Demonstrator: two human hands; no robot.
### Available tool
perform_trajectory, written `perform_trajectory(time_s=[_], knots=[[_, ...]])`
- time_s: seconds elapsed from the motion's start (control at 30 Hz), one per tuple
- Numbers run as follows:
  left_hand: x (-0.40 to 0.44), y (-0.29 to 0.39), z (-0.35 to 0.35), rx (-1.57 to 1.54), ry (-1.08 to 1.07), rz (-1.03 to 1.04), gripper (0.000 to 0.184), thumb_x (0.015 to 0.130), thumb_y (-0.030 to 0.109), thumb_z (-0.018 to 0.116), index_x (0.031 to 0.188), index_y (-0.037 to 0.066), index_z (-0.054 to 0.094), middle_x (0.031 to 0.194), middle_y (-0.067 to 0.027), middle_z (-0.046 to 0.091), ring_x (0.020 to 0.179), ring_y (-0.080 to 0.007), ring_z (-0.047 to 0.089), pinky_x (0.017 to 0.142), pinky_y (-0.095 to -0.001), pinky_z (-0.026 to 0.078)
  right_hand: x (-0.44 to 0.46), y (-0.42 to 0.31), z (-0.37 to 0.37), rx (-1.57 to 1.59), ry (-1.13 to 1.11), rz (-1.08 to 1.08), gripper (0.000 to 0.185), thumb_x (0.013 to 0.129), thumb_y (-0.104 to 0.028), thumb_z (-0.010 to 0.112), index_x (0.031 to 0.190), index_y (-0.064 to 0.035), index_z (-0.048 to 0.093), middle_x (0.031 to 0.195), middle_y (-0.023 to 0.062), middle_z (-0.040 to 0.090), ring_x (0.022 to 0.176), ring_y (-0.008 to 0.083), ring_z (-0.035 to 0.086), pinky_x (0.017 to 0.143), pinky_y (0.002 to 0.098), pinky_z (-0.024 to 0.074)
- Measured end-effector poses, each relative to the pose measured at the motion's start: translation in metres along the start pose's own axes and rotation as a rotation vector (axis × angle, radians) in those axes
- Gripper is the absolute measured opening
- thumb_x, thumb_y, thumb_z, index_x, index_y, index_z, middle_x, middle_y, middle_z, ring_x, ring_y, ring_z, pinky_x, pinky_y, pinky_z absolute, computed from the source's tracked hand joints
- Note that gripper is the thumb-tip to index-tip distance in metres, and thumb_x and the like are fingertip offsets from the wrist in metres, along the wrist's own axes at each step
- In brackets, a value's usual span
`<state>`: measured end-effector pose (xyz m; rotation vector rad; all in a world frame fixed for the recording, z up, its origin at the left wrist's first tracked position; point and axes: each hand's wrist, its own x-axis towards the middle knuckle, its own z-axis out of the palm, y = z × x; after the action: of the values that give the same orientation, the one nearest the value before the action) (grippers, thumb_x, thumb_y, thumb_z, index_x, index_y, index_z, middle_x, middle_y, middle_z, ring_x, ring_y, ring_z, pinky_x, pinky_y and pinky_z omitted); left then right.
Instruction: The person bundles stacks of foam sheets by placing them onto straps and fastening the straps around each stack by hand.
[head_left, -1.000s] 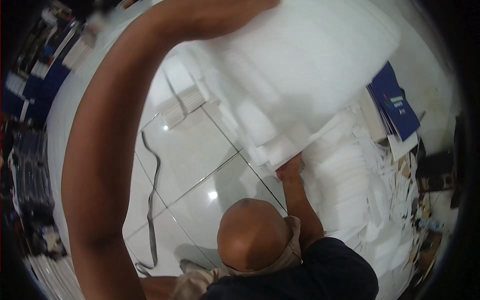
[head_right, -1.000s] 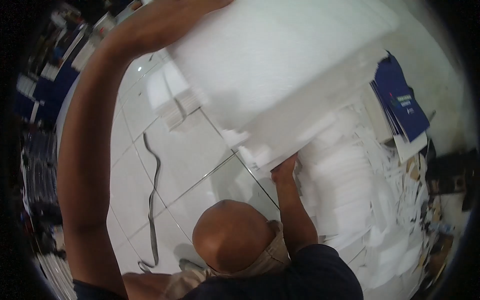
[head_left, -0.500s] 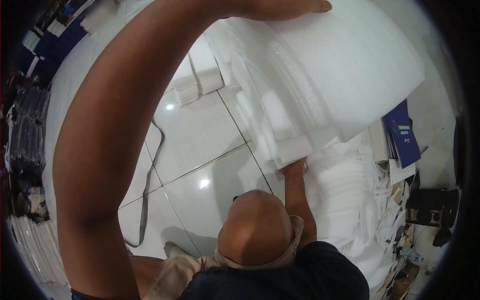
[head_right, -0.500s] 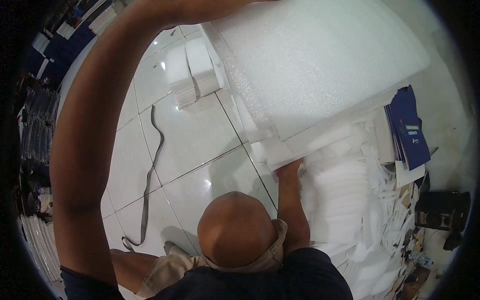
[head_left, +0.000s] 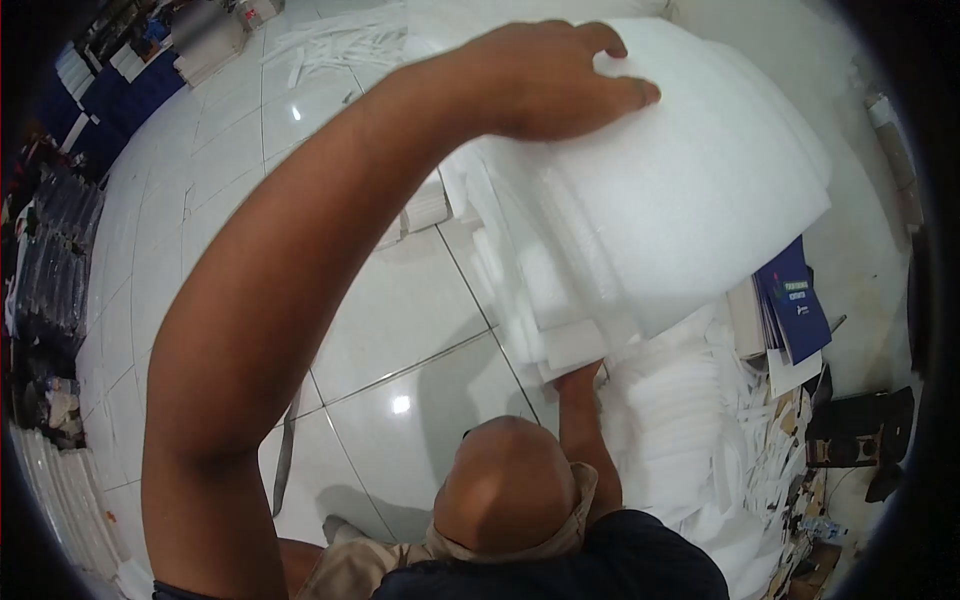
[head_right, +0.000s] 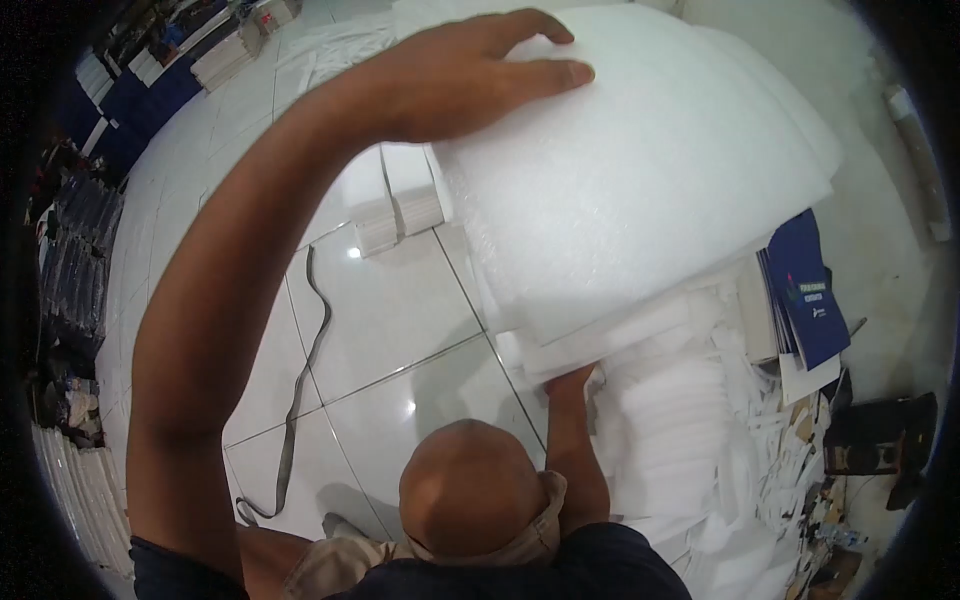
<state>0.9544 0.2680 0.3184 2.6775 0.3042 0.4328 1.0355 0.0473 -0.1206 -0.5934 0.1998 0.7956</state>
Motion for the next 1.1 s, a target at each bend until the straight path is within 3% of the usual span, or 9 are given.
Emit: perform_trajectory(time_s=[0.07, 0.2, 0.4, 0.43, 0.47, 0.77, 1.1], knots=[[-0.005, -0.007, 0.005, 0.036, 0.105, 0.057, 0.065, 0.087, 0.057, 0.048, 0.132, 0.01, 0.049, 0.117, -0.0211, 0.06, 0.09, -0.0351, 0.066, 0.085, -0.0449, 0.05, -0.003, 0.003, 0.001, -0.017, 0.006, 0.011, 0.052, 0.093, -0.05, 0.038, 0.125, -0.0102, 0.05, 0.121, 0.0098, 0.058, 0.108, 0.0298, 0.057, 0.089, 0.0471, 0.0495], [-0.029, -0.013, -0.005, -0.01, 0.165, 0.061, 0.066, 0.084, 0.057, 0.051, 0.13, 0.009, 0.051, 0.122, -0.0223, 0.057, 0.1, -0.037, 0.062, 0.088, -0.0444, 0.048, -0.047, 0.022, -0.014, -0.098, 0.077, 0.079, 0.053, 0.093, -0.05, 0.038, 0.126, -0.0099, 0.049, 0.123, 0.01, 0.057, 0.109, 0.0296, 0.057, 0.09, 0.0465, 0.049], [-0.085, -0.02, -0.053, -0.134, 0.054, 0.095, 0.07, 0.084, 0.057, 0.049, 0.128, 0.002, 0.051, 0.121, -0.0262, 0.057, 0.104, -0.0382, 0.06, 0.091, -0.0427, 0.046, -0.213, 0.03, -0.068, -0.321, 0.268, 0.266, 0.055, 0.093, -0.051, 0.039, 0.128, -0.0096, 0.047, 0.125, 0.0102, 0.055, 0.11, 0.0293, 0.056, 0.092, 0.0457, 0.0482], [-0.092, -0.016, -0.062, -0.201, -0.077, 0.024, 0.062, 0.088, 0.044, 0.052, 0.128, -0.002, 0.051, 0.129, -0.0207, 0.053, 0.12, -0.0337, 0.05, 0.101, -0.0416, 0.039, -0.23, 0.018, -0.069, -0.367, 0.287, 0.268, 0.055, 0.093, -0.051, 0.039, 0.129, -0.0096, 0.046, 0.125, 0.0103, 0.055, 0.11, 0.0293, 0.056, 0.092, 0.0455, 0.048], [-0.098, -0.021, -0.067, -0.224, -0.055, 0.079, 0.075, 0.085, 0.057, 0.051, 0.131, -0.001, 0.047, 0.123, -0.0253, 0.055, 0.11, -0.0338, 0.058, 0.097, -0.0396, 0.043, -0.24, 0.006, -0.067, -0.409, 0.302, 0.267, 0.055, 0.093, -0.051, 0.039, 0.129, -0.0095, 0.046, 0.126, 0.0103, 0.055, 0.11, 0.0292, 0.056, 0.092, 0.0454, 0.0479], [-0.175, -0.031, -0.131, -0.129, -0.126, 0.022, 0.079, 0.087, 0.062, 0.037, 0.136, 0.0, 0.04, 0.134, -0.0253, 0.042, 0.123, -0.0359, 0.042, 0.103, -0.049, 0.029, -0.222, -0.086, 0.043, -0.66, 0.192, 0.013, 0.058, 0.093, -0.052, 0.04, 0.132, -0.0091, 0.043, 0.129, 0.0107, 0.052, 0.112, 0.0288, 0.055, 0.094, 0.0441, 0.0467], [-0.304, -0.049, -0.194, 0.095, -0.051, -0.164, 0.085, 0.089, 0.068, 0.022, 0.141, 0.002, 0.033, 0.146, -0.0253, 0.027, 0.137, -0.0383, 0.025, 0.109, -0.0595, 0.015, -0.24, -0.021, 0.113, -0.663, 0.013, 0.036, 0.062, 0.093, -0.053, 0.041, 0.136, -0.0086, 0.039, 0.132, 0.0111, 0.05, 0.115, 0.0283, 0.053, 0.096, 0.0427, 0.0454]])
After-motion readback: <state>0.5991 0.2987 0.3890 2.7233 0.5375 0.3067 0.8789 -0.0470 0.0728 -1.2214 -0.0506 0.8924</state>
